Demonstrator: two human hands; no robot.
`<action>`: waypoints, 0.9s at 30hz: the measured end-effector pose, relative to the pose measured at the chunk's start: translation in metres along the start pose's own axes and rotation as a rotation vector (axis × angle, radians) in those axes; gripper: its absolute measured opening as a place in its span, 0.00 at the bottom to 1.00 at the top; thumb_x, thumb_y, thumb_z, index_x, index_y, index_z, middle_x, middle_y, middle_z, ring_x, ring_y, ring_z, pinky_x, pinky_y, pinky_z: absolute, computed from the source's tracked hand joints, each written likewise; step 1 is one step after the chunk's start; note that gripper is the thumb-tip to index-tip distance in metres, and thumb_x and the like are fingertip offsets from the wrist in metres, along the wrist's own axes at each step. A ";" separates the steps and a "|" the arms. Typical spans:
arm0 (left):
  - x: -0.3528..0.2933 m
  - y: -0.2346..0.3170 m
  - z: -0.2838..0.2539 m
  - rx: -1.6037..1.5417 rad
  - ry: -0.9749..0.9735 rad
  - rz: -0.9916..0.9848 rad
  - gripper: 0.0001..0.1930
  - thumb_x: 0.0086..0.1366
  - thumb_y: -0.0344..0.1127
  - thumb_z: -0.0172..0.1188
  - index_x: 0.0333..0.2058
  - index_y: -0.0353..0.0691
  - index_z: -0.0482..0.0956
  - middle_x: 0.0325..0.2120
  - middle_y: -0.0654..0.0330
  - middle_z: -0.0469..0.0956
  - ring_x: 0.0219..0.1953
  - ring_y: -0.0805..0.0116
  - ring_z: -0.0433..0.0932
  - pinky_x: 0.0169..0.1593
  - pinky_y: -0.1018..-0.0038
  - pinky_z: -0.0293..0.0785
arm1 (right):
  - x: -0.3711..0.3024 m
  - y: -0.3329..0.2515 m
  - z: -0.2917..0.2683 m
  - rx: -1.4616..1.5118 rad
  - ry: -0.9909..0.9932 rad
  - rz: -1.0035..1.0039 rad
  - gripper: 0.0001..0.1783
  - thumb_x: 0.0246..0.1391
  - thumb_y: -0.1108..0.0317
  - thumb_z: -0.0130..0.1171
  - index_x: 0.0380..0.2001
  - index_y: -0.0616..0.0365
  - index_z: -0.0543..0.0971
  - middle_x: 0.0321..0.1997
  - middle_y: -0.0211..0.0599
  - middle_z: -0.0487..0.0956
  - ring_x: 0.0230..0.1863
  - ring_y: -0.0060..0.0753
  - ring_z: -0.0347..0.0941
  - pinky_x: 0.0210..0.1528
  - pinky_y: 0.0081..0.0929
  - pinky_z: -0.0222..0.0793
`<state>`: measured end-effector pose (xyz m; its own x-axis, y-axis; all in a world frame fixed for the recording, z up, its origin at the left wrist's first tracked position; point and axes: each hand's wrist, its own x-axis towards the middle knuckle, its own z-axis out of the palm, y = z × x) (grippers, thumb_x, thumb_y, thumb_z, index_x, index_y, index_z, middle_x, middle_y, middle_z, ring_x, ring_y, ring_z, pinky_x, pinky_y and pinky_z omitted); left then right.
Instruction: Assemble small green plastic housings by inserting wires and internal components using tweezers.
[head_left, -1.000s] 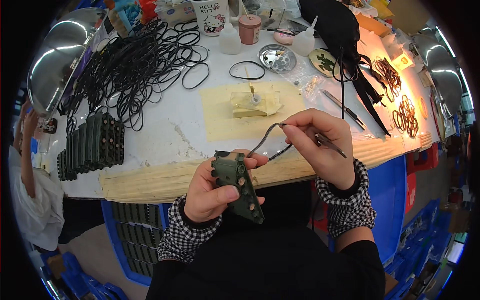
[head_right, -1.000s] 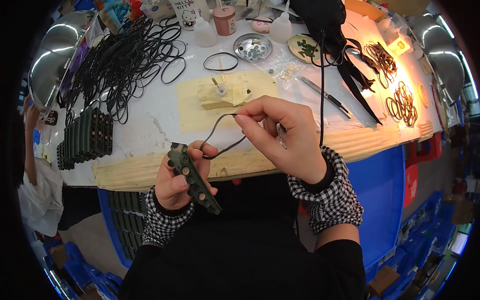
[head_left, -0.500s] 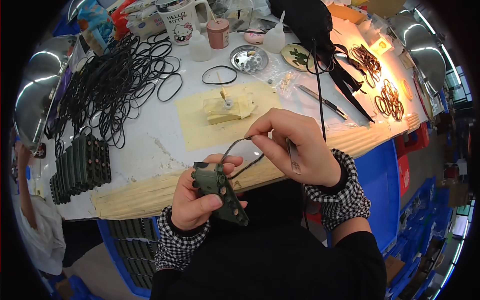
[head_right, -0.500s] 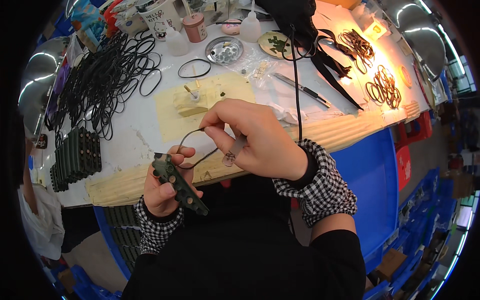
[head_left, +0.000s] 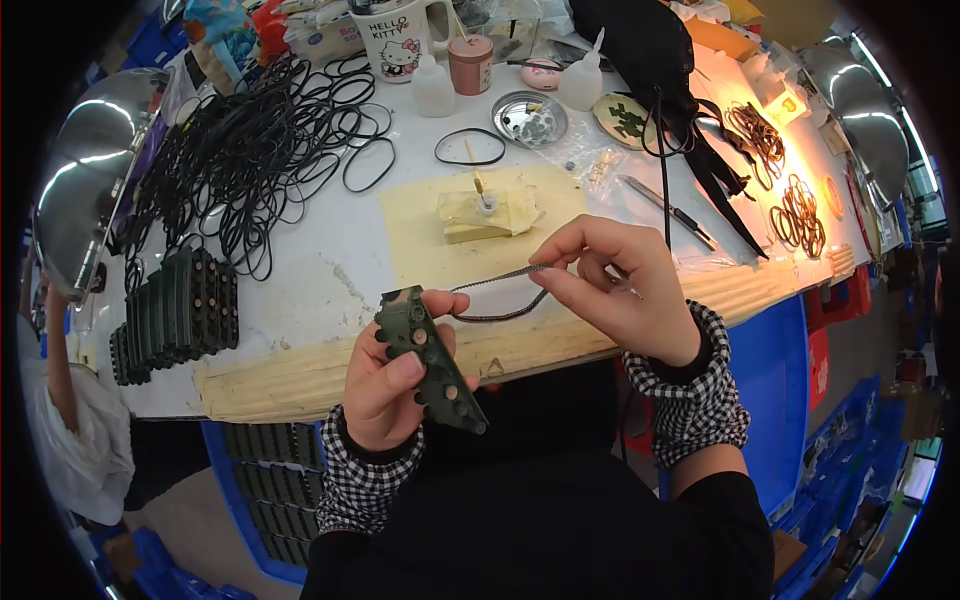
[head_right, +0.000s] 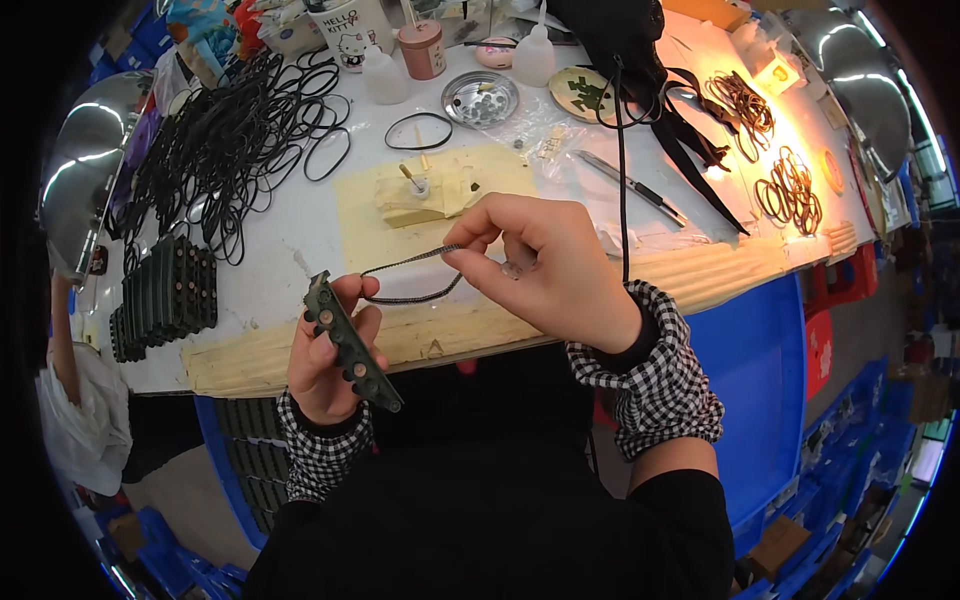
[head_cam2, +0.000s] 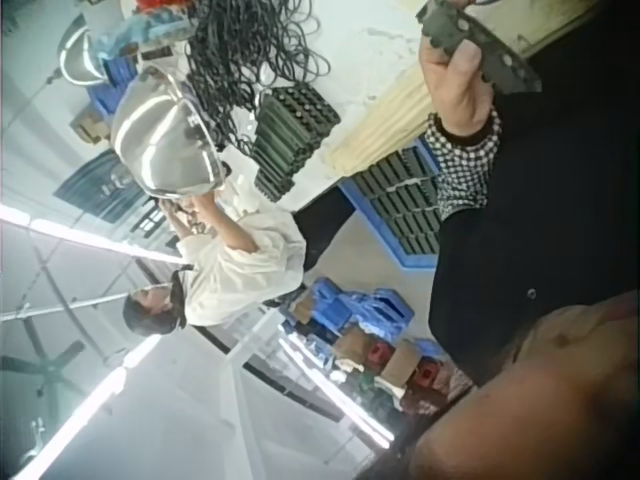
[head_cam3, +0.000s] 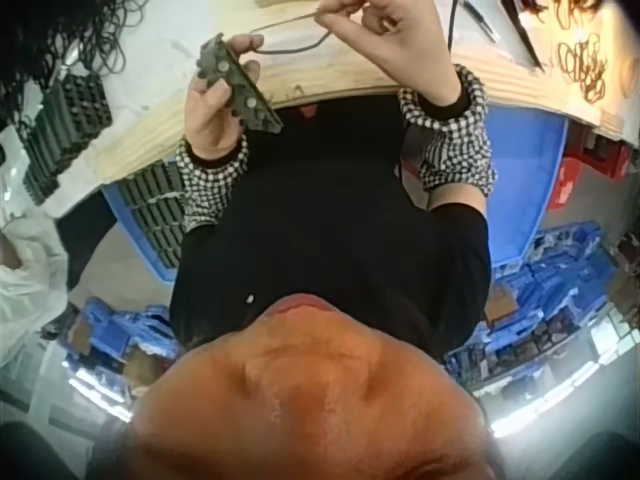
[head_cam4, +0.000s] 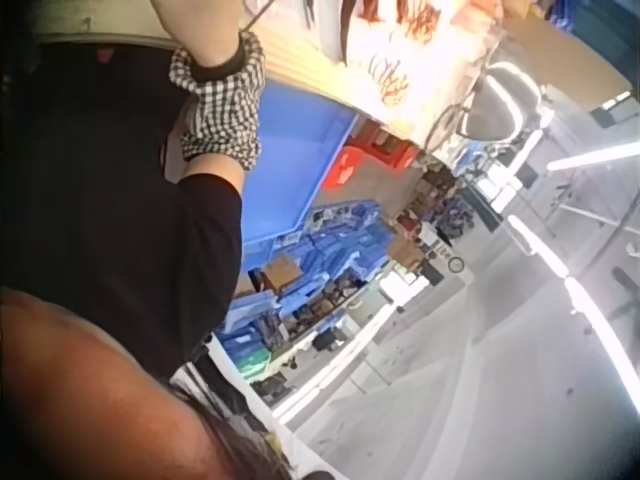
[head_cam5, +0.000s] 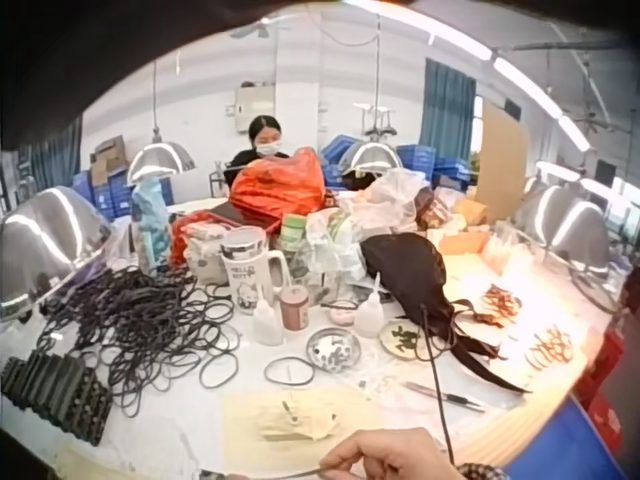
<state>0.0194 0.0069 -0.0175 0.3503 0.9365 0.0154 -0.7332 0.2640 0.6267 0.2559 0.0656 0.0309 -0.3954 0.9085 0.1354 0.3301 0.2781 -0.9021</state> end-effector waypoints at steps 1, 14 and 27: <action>0.000 -0.001 -0.001 -0.014 0.006 0.009 0.28 0.60 0.29 0.57 0.58 0.25 0.61 0.55 0.47 0.63 0.30 0.74 0.65 0.40 0.68 0.84 | 0.000 0.001 0.001 0.054 -0.003 0.075 0.06 0.52 0.75 0.62 0.33 0.66 0.79 0.21 0.26 0.76 0.19 0.09 0.64 0.25 0.11 0.57; -0.001 -0.003 0.000 -0.051 -0.051 -0.011 0.25 0.60 0.29 0.57 0.55 0.24 0.64 0.50 0.45 0.69 0.38 0.71 0.73 0.44 0.65 0.83 | 0.003 0.007 0.004 0.283 -0.032 0.129 0.08 0.59 0.74 0.56 0.37 0.71 0.78 0.34 0.39 0.81 0.35 0.23 0.76 0.39 0.18 0.72; 0.001 -0.001 0.003 0.015 -0.165 -0.093 0.21 0.60 0.25 0.56 0.53 0.28 0.69 0.55 0.40 0.65 0.59 0.56 0.66 0.50 0.58 0.80 | 0.009 -0.004 0.009 -0.133 0.002 -0.241 0.08 0.50 0.77 0.62 0.36 0.60 0.81 0.23 0.29 0.79 0.15 0.15 0.62 0.18 0.15 0.56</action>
<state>0.0219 0.0067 -0.0162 0.5077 0.8574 0.0841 -0.6853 0.3428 0.6425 0.2434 0.0699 0.0318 -0.4745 0.8117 0.3405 0.3367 0.5248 -0.7818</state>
